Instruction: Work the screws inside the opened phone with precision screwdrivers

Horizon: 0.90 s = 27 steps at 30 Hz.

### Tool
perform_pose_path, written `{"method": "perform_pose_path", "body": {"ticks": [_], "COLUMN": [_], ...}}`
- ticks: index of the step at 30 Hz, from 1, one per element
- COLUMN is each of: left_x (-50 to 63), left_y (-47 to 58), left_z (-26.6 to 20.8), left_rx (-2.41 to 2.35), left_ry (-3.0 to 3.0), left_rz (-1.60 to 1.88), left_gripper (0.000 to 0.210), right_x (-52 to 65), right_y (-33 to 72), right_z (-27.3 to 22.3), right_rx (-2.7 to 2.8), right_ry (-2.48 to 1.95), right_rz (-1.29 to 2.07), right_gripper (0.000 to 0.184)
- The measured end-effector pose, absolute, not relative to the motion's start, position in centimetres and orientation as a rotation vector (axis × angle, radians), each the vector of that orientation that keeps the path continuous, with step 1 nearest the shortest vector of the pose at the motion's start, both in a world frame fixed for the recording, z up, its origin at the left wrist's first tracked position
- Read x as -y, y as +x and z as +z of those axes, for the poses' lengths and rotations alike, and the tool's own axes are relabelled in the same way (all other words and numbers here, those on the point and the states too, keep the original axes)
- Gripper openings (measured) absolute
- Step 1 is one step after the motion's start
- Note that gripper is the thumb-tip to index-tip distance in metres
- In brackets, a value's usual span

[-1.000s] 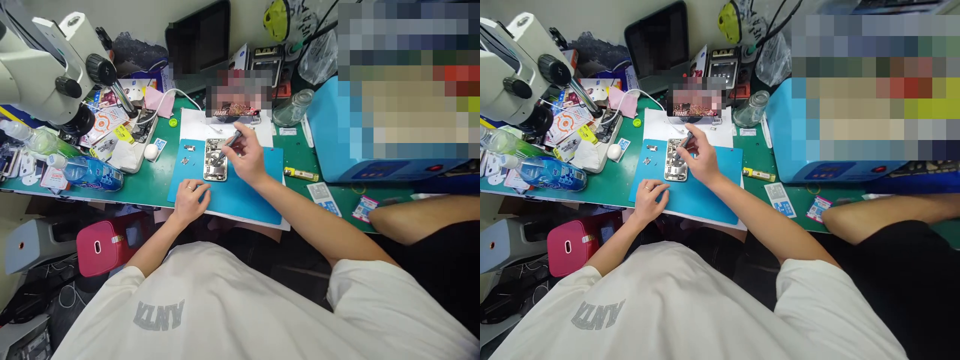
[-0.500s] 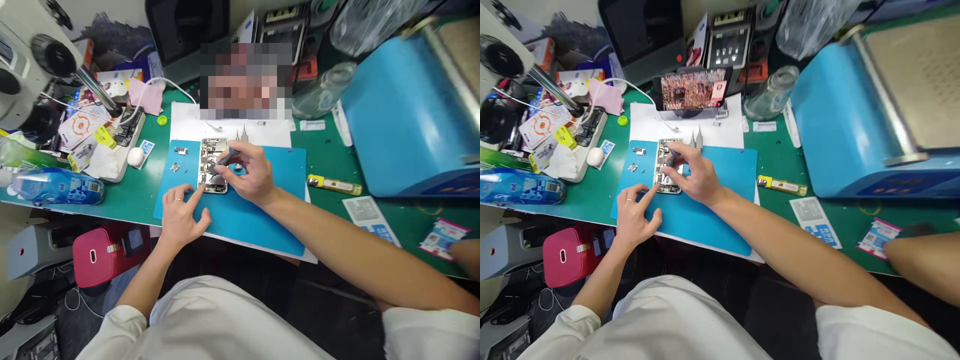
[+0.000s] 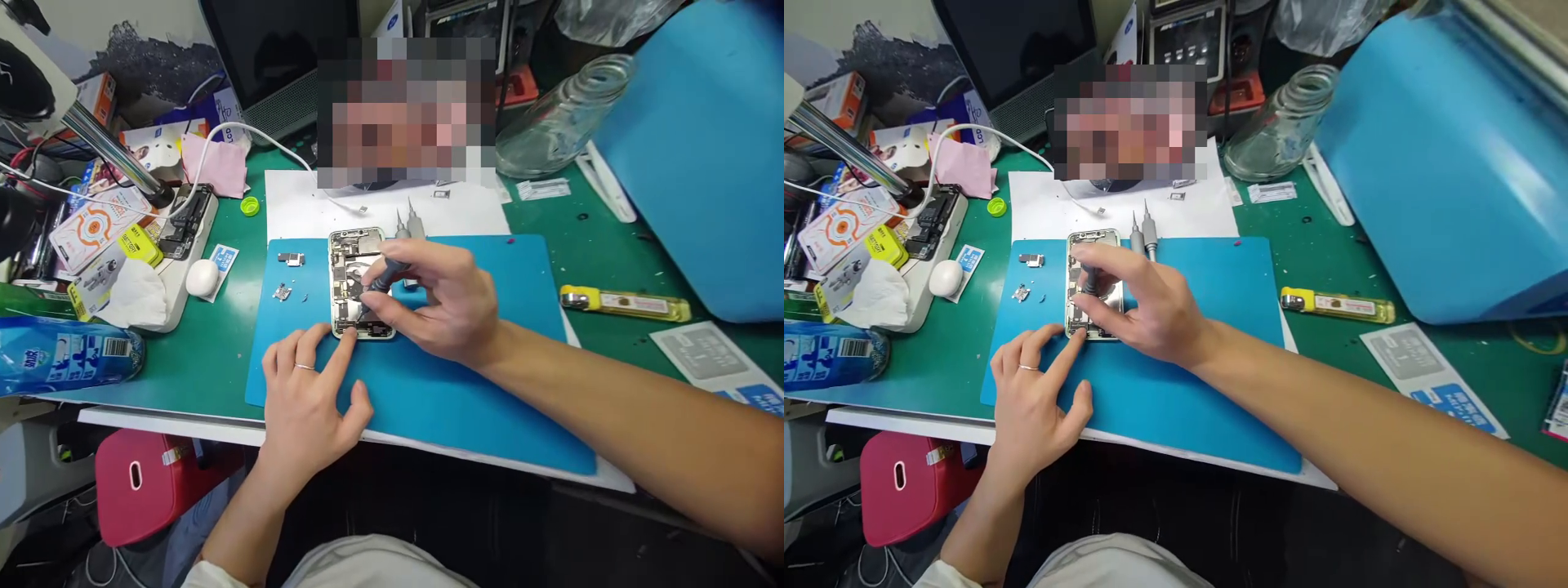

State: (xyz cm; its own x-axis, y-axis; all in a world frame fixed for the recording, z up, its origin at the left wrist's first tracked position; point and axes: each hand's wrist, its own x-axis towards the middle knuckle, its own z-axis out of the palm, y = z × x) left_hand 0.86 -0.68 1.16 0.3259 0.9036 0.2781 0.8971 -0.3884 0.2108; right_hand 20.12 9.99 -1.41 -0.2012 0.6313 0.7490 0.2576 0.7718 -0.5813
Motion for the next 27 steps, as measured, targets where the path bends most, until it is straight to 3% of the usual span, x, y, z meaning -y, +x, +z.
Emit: {"method": "perform_pose_path", "body": {"ticks": [12, 27], "left_x": [0.44, 0.35], "left_y": [0.96, 0.93], "left_z": [1.12, 1.09], "left_rx": [-1.720, -1.691], "left_ry": [2.560, 2.552], "left_rz": [0.534, 0.536], "left_gripper": [0.052, 0.049], "right_x": [-9.88, -9.86], "right_y": [20.18, 20.29], "right_z": [-0.77, -0.74], "right_rx": [1.814, 1.806], "right_ry": [-0.766, -0.806], "right_rz": [0.401, 0.474], "right_gripper": [0.031, 0.024]}}
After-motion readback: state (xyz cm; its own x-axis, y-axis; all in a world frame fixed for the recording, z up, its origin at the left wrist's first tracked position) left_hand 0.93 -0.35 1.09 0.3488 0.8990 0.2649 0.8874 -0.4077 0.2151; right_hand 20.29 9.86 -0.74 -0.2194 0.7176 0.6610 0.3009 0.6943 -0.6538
